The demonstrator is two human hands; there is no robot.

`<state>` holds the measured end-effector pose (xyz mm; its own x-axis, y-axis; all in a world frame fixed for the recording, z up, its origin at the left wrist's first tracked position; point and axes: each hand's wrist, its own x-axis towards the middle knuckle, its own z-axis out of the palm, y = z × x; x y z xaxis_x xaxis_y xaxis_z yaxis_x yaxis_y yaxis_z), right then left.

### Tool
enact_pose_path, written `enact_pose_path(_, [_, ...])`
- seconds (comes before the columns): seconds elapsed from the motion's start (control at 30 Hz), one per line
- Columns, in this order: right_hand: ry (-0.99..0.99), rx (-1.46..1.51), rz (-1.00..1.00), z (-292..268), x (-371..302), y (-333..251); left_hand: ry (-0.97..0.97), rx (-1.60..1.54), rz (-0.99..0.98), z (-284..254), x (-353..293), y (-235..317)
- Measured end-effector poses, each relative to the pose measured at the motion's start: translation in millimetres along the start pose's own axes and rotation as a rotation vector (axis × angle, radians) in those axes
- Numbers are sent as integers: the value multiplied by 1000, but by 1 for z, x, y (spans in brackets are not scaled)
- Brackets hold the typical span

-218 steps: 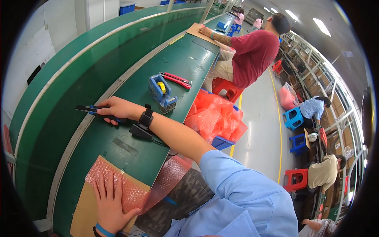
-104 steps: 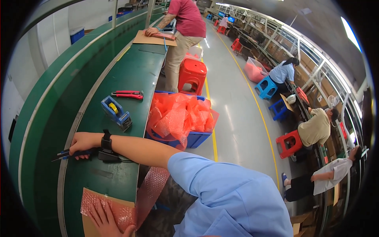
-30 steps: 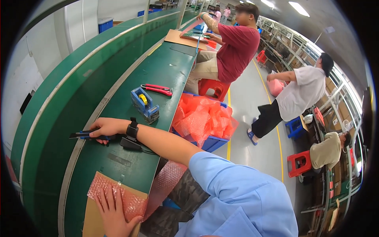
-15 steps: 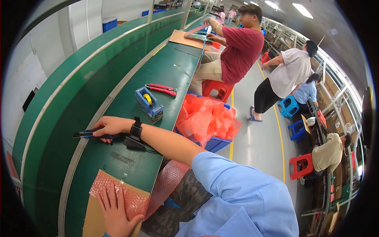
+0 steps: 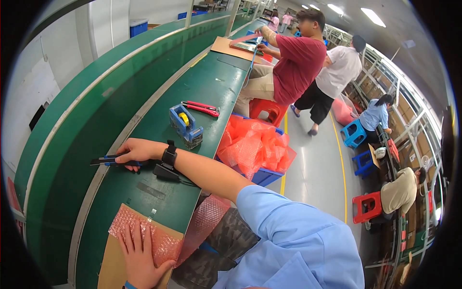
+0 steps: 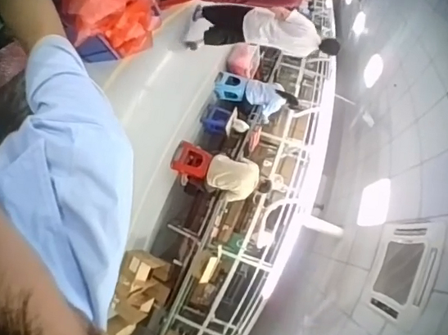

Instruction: The person wraps a circuit board in bubble wrap, cuts it with a utility knife, and secures it with tape. They then pull more bubble wrap from a bin to wrap a second board and cut it with the knife.

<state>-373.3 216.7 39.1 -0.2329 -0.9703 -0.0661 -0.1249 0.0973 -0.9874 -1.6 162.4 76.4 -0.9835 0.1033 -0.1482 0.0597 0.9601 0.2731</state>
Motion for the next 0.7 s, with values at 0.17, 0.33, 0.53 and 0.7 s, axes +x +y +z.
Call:
enact_pose_path(0.17, [15, 3, -17, 1, 2, -1, -3, -7, 7, 0, -2, 0])
enact_pose_path(0.33, [16, -9, -5, 2, -1, -3, 6, -13, 11, 1, -2, 0])
enact_pose_path(0.53, [42, -20, 41, 1, -2, -12, -4, -23, 21, 3, -1, -1])
enact_pose_path(0.7, [16, 10, 39, 3, -8, -14, 10, -24, 23, 2, 0, -2])
